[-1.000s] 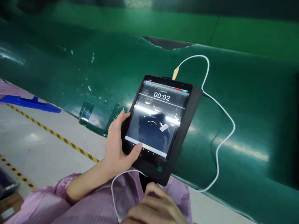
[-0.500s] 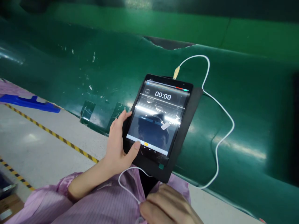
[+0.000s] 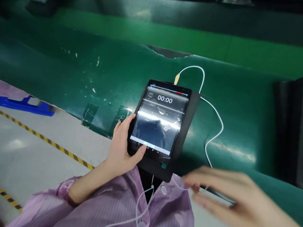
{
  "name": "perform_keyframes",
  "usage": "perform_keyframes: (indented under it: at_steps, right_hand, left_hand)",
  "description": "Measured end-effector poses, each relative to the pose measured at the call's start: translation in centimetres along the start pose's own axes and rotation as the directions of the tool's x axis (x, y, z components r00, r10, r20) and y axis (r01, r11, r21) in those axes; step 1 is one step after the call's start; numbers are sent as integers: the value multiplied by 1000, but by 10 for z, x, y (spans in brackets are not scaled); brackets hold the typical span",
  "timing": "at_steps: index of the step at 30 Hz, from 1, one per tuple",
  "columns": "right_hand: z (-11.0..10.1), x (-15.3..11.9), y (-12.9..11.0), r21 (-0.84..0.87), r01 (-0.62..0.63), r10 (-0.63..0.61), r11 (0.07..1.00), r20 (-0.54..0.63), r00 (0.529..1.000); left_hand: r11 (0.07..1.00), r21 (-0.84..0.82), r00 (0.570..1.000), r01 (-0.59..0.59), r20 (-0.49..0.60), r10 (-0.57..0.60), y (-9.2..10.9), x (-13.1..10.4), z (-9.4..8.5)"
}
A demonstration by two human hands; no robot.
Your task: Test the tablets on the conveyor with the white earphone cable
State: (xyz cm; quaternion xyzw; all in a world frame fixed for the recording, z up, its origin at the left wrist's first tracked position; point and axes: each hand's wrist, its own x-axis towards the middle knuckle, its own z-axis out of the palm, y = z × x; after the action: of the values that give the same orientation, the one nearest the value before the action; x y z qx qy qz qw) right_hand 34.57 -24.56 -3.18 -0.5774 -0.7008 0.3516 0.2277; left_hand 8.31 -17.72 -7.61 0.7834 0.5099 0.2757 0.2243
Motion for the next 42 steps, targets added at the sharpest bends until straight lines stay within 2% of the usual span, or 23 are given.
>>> perform_keyframes:
  at_steps: [2,3,4,8,11,13,16,19,22,27,32,37,42]
  right_hand:
    - [-18,40,2,-25,-85,78,996,-219,973]
    - [-22,63,3,-22,-147,132,989,-335,933]
    - [-25,87,4,-4,-186,169,983,-399,901]
    - [-25,163,8,-8,-288,256,958,-434,864]
    - [-26,189,6,187,-332,376,925,-316,871]
    - [-29,196,2,304,-340,410,890,-207,888]
    - [-31,200,-1,303,-366,422,880,-143,895]
    - [-29,204,3,262,-375,426,889,-179,887]
    - [-26,207,8,293,-367,435,883,-217,874]
    - [-28,204,7,345,-409,467,845,-102,879]
    - [-32,202,6,294,-417,452,860,-60,890]
    - [-35,202,9,246,-364,386,898,-49,921]
    - [-36,202,11,184,-348,364,919,-61,929]
  left_hand:
    - [1000,-3,1000,6,23,-6,0,-1,-2]
    - [1000,-6,999,7,39,-7,0,-1,-3]
    - [1000,-9,998,10,59,-10,0,-1,-4]
    - [999,-12,987,36,159,-34,-2,-2,-9]
    - [1000,-9,983,26,181,-24,-5,-2,-9]
    - [1000,-3,986,-2,164,2,-7,-1,-7]
    - [1000,11,989,-20,144,19,-8,-1,-5]
    - [1000,15,991,-22,130,19,-9,-2,-4]
    - [999,5,995,-36,92,36,-10,-3,-3]
    - [997,-31,996,-64,55,66,-12,-4,0]
    - [997,-25,992,-69,106,72,-11,-4,-3]
    - [999,10,988,-47,150,45,-9,-3,-5]
    - [1000,13,988,-21,151,19,-8,-2,-6]
